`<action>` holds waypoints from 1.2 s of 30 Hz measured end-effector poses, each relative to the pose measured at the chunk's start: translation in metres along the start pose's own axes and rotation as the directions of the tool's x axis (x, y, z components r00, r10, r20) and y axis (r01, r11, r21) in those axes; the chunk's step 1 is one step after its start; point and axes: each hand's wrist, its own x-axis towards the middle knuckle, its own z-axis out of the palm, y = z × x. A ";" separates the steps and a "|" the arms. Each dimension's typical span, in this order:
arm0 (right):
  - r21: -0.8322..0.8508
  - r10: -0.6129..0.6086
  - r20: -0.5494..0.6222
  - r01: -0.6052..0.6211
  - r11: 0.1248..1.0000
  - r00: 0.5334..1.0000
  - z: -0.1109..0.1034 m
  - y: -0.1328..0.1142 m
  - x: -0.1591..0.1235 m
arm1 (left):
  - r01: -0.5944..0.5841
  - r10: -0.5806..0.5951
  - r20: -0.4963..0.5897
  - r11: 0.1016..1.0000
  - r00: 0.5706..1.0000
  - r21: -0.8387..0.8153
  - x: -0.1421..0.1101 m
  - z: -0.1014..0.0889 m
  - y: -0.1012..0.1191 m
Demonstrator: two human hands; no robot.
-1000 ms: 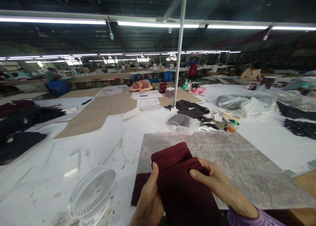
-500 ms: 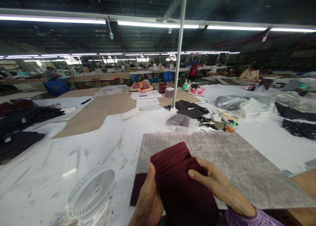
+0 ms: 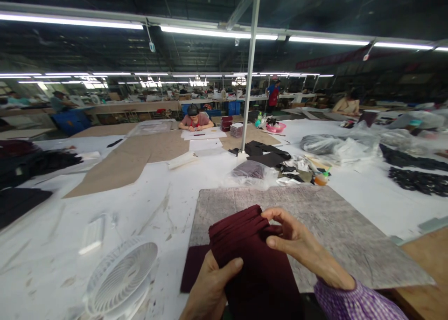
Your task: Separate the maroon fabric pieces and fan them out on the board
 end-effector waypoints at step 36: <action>-0.540 -0.249 0.144 0.287 0.791 0.958 0.003 -0.024 0.004 | -0.003 -0.010 0.130 0.995 0.991 0.098 -0.004 0.006 0.014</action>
